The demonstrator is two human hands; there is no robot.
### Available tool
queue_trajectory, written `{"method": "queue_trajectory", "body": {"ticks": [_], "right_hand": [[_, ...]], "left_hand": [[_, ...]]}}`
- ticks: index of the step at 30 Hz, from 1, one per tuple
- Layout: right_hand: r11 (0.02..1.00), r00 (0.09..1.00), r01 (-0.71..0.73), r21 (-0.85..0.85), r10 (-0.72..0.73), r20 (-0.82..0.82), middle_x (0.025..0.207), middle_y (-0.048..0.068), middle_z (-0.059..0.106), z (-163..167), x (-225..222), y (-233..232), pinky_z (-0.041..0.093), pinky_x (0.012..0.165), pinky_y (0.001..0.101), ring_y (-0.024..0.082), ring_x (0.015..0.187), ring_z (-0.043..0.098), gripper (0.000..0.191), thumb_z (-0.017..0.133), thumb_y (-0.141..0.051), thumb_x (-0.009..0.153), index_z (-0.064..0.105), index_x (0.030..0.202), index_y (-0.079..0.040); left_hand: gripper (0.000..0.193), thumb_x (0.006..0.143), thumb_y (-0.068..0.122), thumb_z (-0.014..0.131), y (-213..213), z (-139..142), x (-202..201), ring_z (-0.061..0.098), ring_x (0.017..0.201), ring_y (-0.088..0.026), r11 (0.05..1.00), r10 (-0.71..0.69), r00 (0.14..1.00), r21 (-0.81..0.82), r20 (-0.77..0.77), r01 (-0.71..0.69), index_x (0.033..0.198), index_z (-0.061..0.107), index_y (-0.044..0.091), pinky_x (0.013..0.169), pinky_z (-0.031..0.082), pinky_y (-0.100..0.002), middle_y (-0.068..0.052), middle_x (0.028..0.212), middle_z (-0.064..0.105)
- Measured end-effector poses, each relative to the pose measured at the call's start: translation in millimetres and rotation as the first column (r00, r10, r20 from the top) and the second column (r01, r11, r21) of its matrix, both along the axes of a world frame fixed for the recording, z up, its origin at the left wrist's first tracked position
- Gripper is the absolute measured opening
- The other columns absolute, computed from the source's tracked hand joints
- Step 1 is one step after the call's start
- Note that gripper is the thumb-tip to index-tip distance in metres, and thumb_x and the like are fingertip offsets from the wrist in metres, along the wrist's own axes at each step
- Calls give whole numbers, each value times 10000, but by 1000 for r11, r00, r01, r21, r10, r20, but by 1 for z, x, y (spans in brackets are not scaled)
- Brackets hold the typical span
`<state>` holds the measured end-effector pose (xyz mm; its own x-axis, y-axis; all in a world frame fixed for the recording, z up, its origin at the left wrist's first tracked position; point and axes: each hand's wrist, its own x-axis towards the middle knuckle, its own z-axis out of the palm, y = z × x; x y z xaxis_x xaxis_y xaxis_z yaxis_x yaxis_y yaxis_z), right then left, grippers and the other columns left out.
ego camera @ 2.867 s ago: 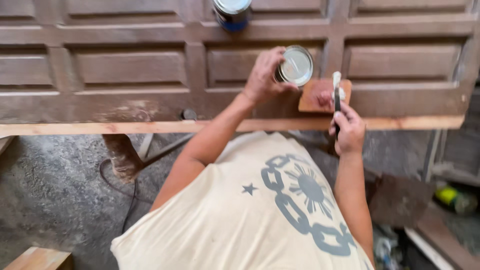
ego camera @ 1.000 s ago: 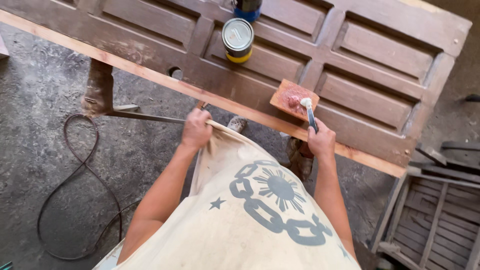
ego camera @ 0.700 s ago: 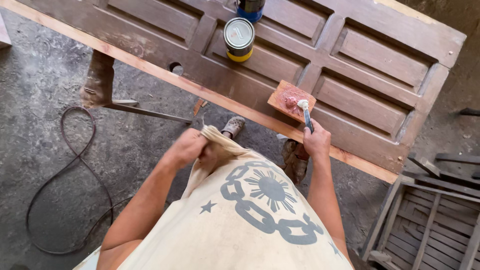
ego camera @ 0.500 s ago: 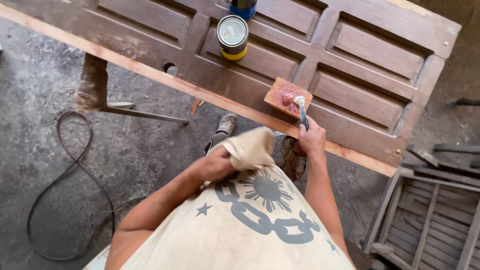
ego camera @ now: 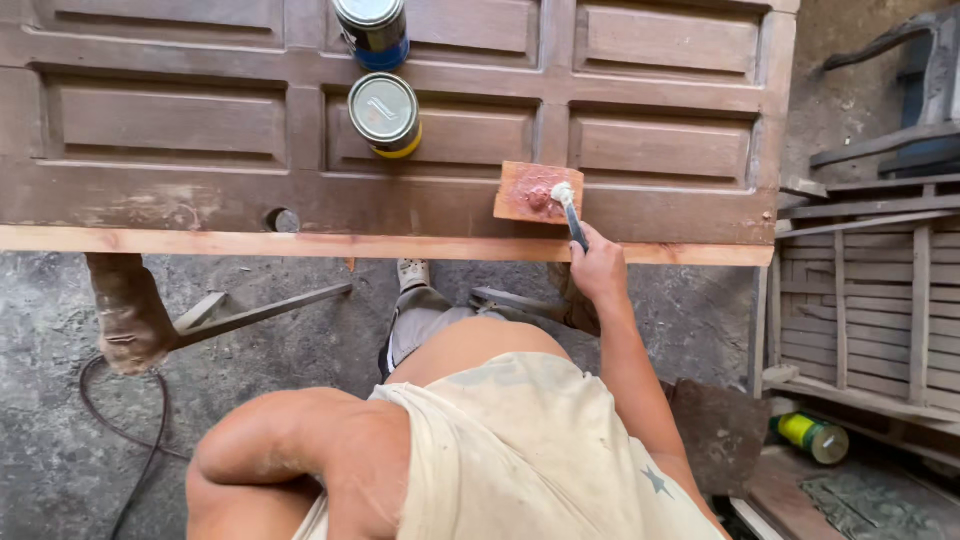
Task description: The person holds a small wooden board on a workbench and mixes a pink paste filler on it using a small knife, at one point scooping more paste from a can. They continue blending and spreading the paste on the board throughout the clip.
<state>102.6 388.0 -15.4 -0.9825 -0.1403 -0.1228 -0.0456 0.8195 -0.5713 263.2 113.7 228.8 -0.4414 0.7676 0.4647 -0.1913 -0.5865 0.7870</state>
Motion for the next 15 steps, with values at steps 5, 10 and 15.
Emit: {"method": "queue_trajectory", "body": {"ticks": [5,10,15], "right_hand": [[997,998,63,-50,-65,-25,1017,250,718,-7,3,-31,566,821,483,419,960,710,374,674,-174,901,679,1268,-100],[984,984,175,23,-175,21,1042,258,717,-14,9,-43,556,838,485,438,976,691,364,685,-180,924,685,1276,-88],[985,987,158,62,-158,-2,1025,269,712,-12,8,-46,542,833,492,431,965,696,388,707,-193,901,696,1277,-102]], "left_hand": [[444,930,200,695,-62,-8,-5,646,1194,-210,1000,18,1000,-14,-14,-18,1327,641,9,1058,512,-367,-111,1315,692],[418,930,204,683,-94,-40,-29,652,1199,-228,999,-8,1000,-35,5,8,1299,659,9,1066,506,-373,-119,1310,700],[394,930,208,671,-124,-57,-3,659,1205,-246,964,186,982,-199,17,-179,1270,678,9,1074,500,-380,-126,1305,708]]}}
